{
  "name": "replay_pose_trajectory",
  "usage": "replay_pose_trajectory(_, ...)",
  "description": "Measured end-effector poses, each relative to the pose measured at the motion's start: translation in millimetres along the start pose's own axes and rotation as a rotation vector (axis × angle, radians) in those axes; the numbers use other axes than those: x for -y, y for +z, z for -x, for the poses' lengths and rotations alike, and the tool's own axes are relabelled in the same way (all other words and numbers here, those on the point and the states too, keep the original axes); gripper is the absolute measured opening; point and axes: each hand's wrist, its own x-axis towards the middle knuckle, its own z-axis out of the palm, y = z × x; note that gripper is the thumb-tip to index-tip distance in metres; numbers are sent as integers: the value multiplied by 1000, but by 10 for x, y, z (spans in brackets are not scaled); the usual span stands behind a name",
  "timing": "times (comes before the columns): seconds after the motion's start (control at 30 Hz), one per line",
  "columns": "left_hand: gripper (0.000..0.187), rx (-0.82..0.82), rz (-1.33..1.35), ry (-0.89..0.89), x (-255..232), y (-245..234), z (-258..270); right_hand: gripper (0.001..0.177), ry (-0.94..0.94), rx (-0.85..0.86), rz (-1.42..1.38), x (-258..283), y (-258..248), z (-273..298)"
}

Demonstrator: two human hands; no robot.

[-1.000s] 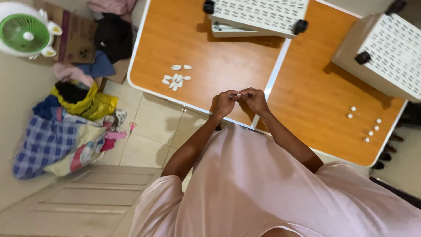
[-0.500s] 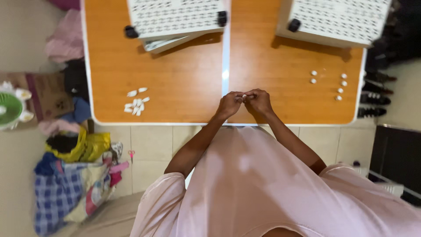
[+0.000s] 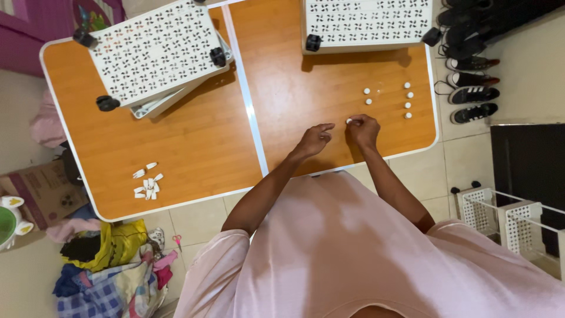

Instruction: The person assembles a white plastic dish rack by inserting cylindrical legs into the corners of perforated trays and securing them with small white caps. They handle multiple trays and leg pieces, fitting them together on a wooden table.

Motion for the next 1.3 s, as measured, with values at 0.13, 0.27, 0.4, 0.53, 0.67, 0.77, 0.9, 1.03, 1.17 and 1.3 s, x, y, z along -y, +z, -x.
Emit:
replay_pose_trajectory(0.13, 47, 32, 29, -22, 39, 171, -175, 10, -9, -38, -51, -171, -168, -178)
replay_pose_trajectory(0.27, 46, -4, 47, -19, 43, 202, -234, 10, 24, -13, -55, -262, -212, -246)
replay_pose_trajectory(0.4, 45, -70, 43, -28, 76, 61, -126, 12, -65, -19, -54, -326, -154, -295)
replay_pose_trajectory(0.53, 42, -196, 85, -27, 274, -206, 170, 13, -126, -59, -41, -377, -107, -298)
replay_pose_trajectory(0.67, 38, -411, 156, 12, 673, -596, 569, 25, -468, -218, 101, -229, -31, -217)
replay_pose_trajectory(0.77, 35, -568, 597, 152, 986, -972, 924, 20, -94, 12, -719, 65, 170, -57)
replay_pose_trajectory(0.9, 34, -1000, 486, 128, 1232, -1407, 1588, 29, -768, 85, 41, 519, 622, 291)
replay_pose_trajectory(1.03, 38, -1462, 57, -23, 1328, -1934, 2502, 31, -818, 401, 70, 1049, 1332, 619)
replay_pose_trajectory(1.17, 60, -1731, -216, -198, 1548, -2389, 3361, 34, -925, 707, -7, 1504, 2277, 1087)
replay_pose_trajectory(1.3, 77, -1722, -254, -300, 1896, -2801, 3924, 38, -789, 1086, -134, 1897, 3207, 1667)
